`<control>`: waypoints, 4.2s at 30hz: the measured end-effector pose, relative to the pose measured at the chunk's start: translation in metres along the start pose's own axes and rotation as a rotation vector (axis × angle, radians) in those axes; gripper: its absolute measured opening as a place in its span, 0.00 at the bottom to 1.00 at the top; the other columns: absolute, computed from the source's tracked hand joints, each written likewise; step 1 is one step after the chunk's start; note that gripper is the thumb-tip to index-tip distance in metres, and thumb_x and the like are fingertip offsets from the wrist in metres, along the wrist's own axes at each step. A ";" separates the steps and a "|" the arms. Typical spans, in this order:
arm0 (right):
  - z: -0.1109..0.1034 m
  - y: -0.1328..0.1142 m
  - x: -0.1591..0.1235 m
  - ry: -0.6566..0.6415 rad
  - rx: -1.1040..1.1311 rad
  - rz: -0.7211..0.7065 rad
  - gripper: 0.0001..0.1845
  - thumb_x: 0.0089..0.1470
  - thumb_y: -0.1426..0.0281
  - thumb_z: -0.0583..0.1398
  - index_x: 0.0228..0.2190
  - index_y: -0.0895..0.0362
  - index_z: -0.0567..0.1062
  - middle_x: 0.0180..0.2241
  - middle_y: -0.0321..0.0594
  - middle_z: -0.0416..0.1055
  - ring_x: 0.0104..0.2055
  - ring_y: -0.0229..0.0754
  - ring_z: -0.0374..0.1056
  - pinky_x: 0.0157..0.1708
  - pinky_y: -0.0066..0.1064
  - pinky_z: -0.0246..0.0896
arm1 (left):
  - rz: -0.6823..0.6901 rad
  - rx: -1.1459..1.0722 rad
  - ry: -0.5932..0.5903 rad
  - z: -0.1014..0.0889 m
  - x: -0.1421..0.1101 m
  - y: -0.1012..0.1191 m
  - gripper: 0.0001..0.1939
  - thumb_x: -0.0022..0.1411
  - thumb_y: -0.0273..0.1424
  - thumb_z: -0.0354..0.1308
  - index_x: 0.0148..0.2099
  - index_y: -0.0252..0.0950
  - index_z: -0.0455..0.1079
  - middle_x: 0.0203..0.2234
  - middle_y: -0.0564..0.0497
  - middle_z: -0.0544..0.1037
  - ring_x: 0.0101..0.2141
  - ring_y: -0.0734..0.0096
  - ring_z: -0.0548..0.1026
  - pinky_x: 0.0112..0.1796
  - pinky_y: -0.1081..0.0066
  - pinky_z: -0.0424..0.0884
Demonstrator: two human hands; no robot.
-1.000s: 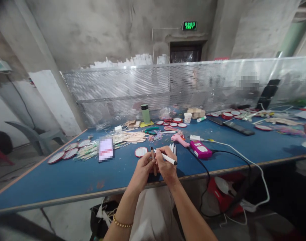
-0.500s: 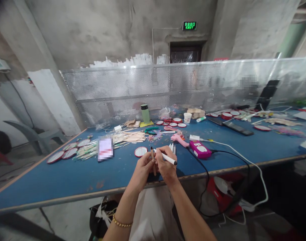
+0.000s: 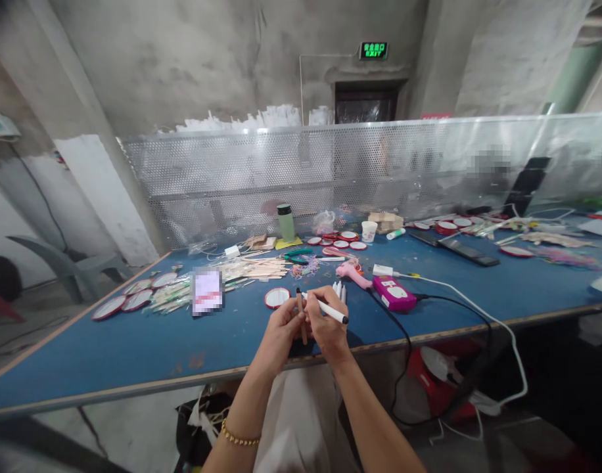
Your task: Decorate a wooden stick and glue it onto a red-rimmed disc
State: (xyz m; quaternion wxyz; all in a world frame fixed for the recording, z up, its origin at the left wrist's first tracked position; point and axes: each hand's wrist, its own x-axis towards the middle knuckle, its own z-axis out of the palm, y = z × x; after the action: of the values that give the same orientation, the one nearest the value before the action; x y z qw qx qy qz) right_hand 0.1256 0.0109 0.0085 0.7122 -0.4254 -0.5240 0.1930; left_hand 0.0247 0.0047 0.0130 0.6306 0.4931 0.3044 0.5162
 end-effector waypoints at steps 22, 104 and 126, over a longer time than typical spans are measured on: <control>-0.002 0.000 0.000 -0.003 -0.005 -0.022 0.11 0.56 0.64 0.58 0.24 0.55 0.71 0.19 0.32 0.67 0.19 0.35 0.62 0.20 0.27 0.59 | 0.001 -0.004 -0.003 -0.001 0.001 -0.001 0.20 0.48 0.40 0.67 0.39 0.36 0.68 0.25 0.55 0.72 0.24 0.73 0.71 0.27 0.73 0.69; -0.003 -0.001 0.002 -0.041 -0.156 -0.113 0.11 0.56 0.65 0.57 0.23 0.54 0.72 0.19 0.32 0.69 0.19 0.35 0.63 0.20 0.27 0.59 | 0.062 0.044 0.008 0.001 0.001 0.001 0.21 0.47 0.43 0.67 0.36 0.35 0.68 0.23 0.57 0.68 0.21 0.78 0.65 0.22 0.76 0.63; -0.002 0.000 0.002 -0.047 -0.168 -0.138 0.11 0.55 0.65 0.58 0.24 0.54 0.73 0.18 0.32 0.68 0.19 0.36 0.63 0.22 0.28 0.61 | 0.061 0.035 0.010 0.002 0.000 0.002 0.19 0.47 0.43 0.67 0.36 0.35 0.68 0.22 0.57 0.68 0.21 0.77 0.66 0.23 0.76 0.64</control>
State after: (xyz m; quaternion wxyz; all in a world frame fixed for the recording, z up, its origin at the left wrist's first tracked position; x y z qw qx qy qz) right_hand 0.1284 0.0114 0.0094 0.6732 -0.4417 -0.5829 0.1090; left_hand 0.0260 0.0044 0.0156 0.6044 0.5105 0.3013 0.5322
